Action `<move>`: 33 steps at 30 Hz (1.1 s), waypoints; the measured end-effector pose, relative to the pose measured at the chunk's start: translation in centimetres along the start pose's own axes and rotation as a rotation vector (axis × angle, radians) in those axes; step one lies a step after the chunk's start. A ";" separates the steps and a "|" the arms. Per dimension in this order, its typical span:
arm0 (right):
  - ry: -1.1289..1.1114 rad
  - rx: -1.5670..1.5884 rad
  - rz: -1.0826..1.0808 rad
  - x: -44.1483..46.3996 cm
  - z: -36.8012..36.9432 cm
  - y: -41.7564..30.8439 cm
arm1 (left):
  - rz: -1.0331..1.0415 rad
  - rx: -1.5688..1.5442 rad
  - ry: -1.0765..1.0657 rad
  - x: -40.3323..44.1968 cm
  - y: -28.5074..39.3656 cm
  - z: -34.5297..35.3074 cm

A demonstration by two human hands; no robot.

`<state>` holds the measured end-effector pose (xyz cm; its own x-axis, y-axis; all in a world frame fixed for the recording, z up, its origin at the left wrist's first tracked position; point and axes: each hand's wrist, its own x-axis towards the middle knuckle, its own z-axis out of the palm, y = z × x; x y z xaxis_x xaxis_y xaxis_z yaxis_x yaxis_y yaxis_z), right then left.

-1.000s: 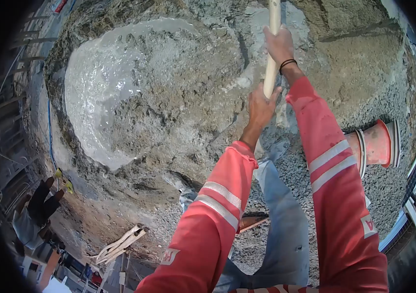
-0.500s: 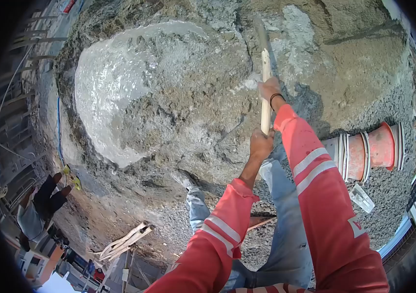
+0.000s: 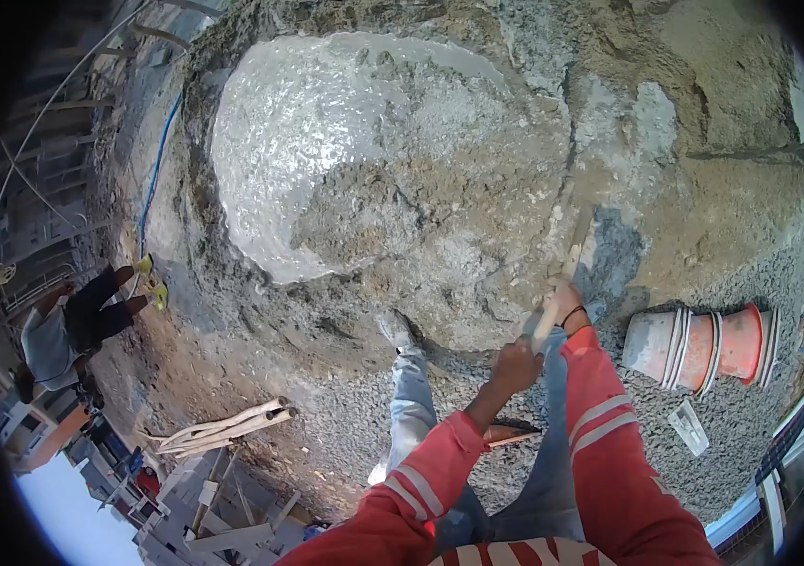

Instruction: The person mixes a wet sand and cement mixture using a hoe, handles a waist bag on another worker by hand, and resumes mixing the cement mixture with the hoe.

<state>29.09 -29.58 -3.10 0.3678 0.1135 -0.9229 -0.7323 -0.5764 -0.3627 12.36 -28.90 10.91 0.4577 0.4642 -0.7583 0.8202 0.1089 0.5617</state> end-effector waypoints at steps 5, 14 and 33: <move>-0.119 0.409 0.189 -1.7 3.2 -8.6 | 0.133 -0.050 -0.129 1.9 4.5 -11.6; -0.293 0.486 0.204 -8.3 15.4 1.4 | 0.282 0.026 -0.153 -12.6 -12.6 -31.3; 0.005 -0.262 -0.300 -42.9 23.4 -2.7 | 0.238 -0.447 0.430 -32.6 -17.3 -32.7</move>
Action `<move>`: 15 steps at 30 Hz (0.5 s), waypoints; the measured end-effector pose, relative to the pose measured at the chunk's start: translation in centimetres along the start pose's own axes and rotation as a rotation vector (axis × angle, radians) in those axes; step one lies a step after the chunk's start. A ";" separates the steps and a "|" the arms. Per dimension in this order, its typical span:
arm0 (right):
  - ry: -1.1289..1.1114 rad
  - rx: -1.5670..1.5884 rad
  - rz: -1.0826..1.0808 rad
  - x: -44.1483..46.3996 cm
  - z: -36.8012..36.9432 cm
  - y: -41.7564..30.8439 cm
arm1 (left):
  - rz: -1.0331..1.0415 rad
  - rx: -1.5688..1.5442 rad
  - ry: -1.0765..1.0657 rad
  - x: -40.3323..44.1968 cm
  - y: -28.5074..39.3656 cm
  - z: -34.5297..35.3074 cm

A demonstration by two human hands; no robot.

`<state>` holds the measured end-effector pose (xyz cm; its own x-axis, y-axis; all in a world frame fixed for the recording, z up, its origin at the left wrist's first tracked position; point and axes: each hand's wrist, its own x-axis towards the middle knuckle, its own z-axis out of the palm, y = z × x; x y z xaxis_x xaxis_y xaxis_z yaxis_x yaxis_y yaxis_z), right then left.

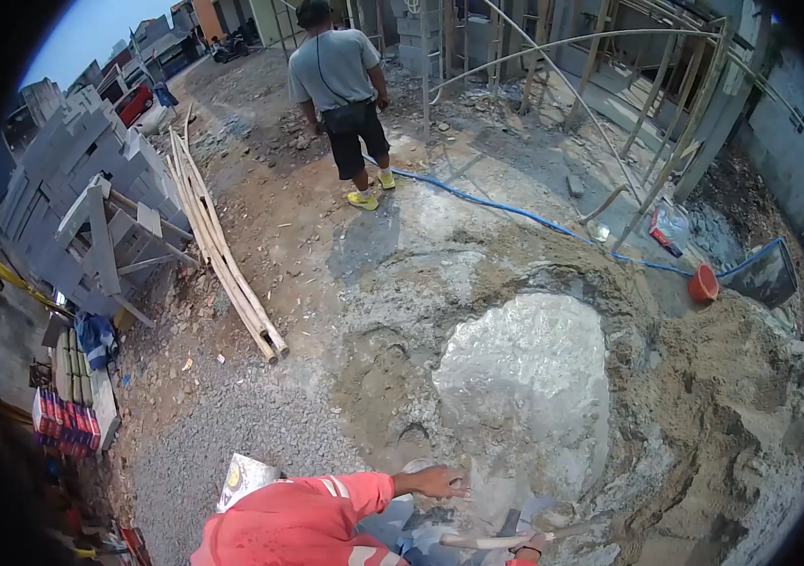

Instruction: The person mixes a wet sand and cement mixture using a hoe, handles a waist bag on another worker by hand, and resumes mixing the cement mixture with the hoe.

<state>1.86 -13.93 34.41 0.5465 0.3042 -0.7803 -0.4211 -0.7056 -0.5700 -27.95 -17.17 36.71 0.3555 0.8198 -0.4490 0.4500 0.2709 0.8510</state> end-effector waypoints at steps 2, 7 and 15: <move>-0.037 -0.089 -0.040 -0.9 -3.9 -0.5 | -0.090 -0.040 0.118 -2.7 0.5 1.8; -0.141 -0.259 -0.097 -2.1 -9.6 -0.1 | -0.152 0.374 -0.153 -11.9 -6.8 10.0; -0.372 -0.575 -0.151 -4.9 -9.7 1.9 | -1.143 -0.390 1.279 -32.7 -14.8 19.5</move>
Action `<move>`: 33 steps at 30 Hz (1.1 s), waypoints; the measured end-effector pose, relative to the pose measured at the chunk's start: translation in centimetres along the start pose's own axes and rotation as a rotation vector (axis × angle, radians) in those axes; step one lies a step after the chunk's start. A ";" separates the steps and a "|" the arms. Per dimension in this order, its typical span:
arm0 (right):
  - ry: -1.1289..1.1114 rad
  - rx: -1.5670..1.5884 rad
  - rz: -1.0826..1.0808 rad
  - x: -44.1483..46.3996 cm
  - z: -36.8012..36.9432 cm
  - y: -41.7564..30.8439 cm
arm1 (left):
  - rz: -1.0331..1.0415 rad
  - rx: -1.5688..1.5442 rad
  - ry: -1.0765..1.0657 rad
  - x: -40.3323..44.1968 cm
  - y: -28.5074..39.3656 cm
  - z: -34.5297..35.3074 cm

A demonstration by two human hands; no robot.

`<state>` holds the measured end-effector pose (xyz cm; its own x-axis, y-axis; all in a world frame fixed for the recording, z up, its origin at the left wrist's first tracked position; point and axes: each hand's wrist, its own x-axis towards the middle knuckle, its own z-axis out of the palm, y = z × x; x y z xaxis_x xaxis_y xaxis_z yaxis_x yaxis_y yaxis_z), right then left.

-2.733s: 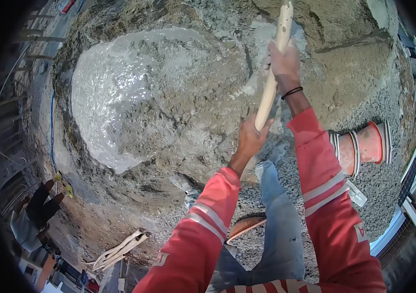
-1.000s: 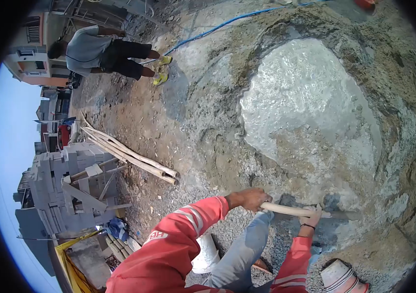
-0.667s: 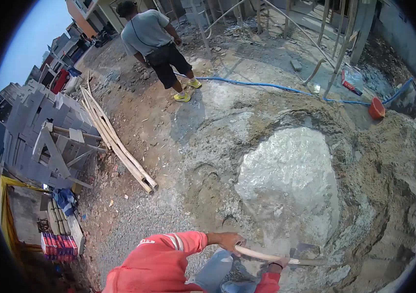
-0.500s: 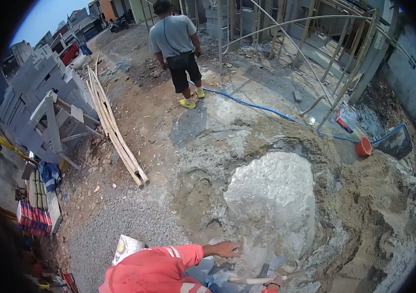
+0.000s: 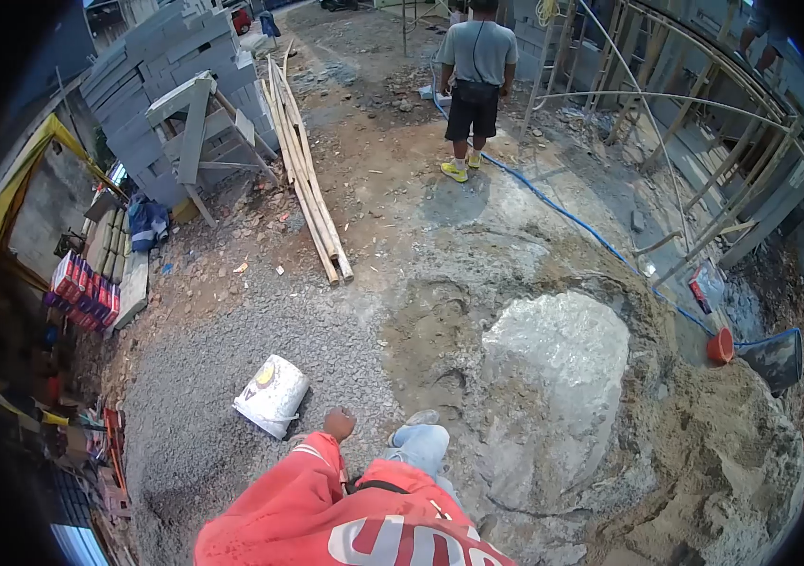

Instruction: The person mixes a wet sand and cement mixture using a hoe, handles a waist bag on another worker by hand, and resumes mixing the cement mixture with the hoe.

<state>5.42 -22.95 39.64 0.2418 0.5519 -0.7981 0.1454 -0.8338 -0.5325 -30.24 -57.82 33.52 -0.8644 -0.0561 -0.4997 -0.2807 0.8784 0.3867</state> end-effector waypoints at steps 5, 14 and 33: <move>-0.125 -0.166 -0.022 -1.0 3.7 -0.4 | 0.552 0.590 -0.291 -1.7 -8.3 -4.7; -0.251 -0.511 -0.040 -0.7 6.4 1.1 | 0.465 0.391 -0.328 -2.7 -15.4 2.7; -0.245 -0.835 0.139 -5.4 17.7 7.0 | 0.243 -0.221 -0.207 26.9 6.6 -12.2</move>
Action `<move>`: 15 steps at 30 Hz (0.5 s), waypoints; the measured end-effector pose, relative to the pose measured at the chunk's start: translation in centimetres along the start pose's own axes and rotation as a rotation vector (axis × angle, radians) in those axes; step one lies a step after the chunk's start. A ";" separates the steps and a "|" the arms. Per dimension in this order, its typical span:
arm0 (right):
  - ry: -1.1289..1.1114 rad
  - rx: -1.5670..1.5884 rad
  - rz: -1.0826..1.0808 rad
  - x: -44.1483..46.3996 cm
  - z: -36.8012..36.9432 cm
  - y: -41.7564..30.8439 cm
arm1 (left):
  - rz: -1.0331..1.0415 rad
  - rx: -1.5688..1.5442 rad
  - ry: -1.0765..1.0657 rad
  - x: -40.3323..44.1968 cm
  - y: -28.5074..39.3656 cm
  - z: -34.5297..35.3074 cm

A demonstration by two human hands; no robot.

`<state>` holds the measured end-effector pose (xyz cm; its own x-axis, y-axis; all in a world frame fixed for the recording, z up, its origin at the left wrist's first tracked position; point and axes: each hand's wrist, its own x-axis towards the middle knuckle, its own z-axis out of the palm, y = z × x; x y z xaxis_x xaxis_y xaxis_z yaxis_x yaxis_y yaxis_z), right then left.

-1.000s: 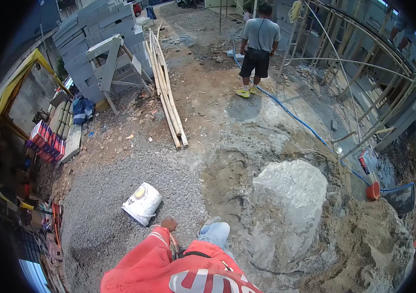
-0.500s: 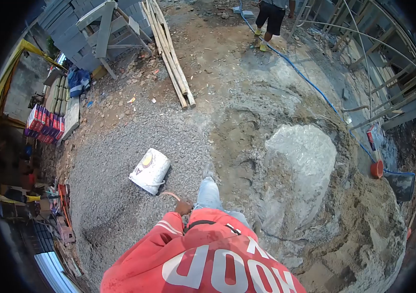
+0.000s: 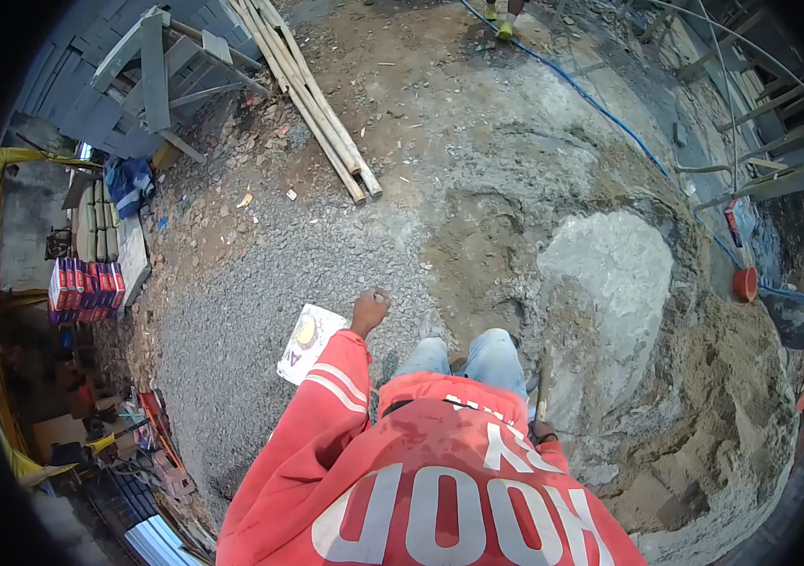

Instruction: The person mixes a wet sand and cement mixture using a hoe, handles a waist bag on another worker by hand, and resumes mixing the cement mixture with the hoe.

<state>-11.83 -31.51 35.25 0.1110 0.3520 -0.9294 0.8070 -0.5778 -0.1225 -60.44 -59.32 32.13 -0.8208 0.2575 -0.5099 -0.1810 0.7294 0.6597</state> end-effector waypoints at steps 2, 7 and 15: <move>-0.006 -0.015 -0.003 -0.1 1.5 -2.5 | -0.023 -0.110 -0.006 0.9 5.0 -1.7; -0.031 -0.056 -0.016 0.7 5.1 -10.0 | 0.033 -0.083 -0.006 4.8 4.6 -0.6; -0.124 -0.289 -0.008 9.3 10.6 -24.2 | -0.488 -0.197 -0.075 5.8 2.4 1.1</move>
<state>-36.50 -22.05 25.93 0.0472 0.2530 -0.9663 0.9408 -0.3362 -0.0420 -65.10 -55.37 30.16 -0.5757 -0.0325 -0.8170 -0.6369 0.6445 0.4232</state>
